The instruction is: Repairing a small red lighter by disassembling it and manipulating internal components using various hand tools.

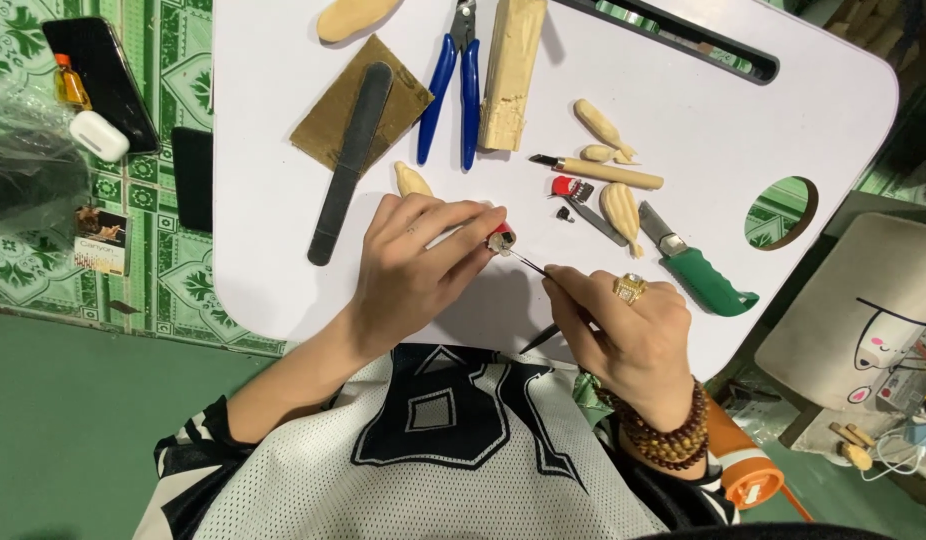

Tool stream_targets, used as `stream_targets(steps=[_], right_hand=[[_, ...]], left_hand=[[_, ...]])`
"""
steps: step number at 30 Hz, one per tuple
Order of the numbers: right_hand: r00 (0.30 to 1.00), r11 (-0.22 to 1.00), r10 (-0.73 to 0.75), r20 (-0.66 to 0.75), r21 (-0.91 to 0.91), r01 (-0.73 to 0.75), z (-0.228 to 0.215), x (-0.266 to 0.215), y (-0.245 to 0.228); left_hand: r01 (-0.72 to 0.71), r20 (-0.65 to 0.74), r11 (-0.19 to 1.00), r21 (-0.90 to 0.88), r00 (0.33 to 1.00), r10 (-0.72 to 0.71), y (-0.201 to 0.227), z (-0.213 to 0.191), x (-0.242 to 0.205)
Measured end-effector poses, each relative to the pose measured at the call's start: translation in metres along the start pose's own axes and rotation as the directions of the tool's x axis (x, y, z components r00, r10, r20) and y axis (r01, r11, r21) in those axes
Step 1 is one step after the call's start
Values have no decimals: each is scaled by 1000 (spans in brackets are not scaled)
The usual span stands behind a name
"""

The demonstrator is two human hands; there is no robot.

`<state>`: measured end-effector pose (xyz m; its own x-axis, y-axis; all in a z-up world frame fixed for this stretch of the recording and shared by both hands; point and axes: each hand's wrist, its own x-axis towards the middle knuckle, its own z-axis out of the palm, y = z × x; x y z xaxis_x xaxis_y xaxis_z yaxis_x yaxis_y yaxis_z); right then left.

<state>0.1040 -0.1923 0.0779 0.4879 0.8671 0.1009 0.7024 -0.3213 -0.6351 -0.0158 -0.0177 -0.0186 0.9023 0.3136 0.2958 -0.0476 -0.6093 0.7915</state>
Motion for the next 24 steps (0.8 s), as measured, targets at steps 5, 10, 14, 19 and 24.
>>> stream_targets(steps=[5,10,14,19,24], right_hand=[[997,1000,0,72,-23,2,-10,13,-5],[994,999,-5,109,-44,10,-13,21,-8],[993,997,-19,117,-70,27,-14,24,-9],[993,998,33,115,-55,-27,-14,21,-10],[991,997,64,119,-60,-57,-18,17,-9]], left_hand=[[-11,5,1000,24,1000,11,0,1,0],[1,5,1000,26,1000,-1,1,2,0],[19,-9,1000,6,1000,-19,1,3,0],[14,-13,1000,13,1000,-14,1,4,0],[23,-14,1000,11,1000,-23,-1,3,-1]])
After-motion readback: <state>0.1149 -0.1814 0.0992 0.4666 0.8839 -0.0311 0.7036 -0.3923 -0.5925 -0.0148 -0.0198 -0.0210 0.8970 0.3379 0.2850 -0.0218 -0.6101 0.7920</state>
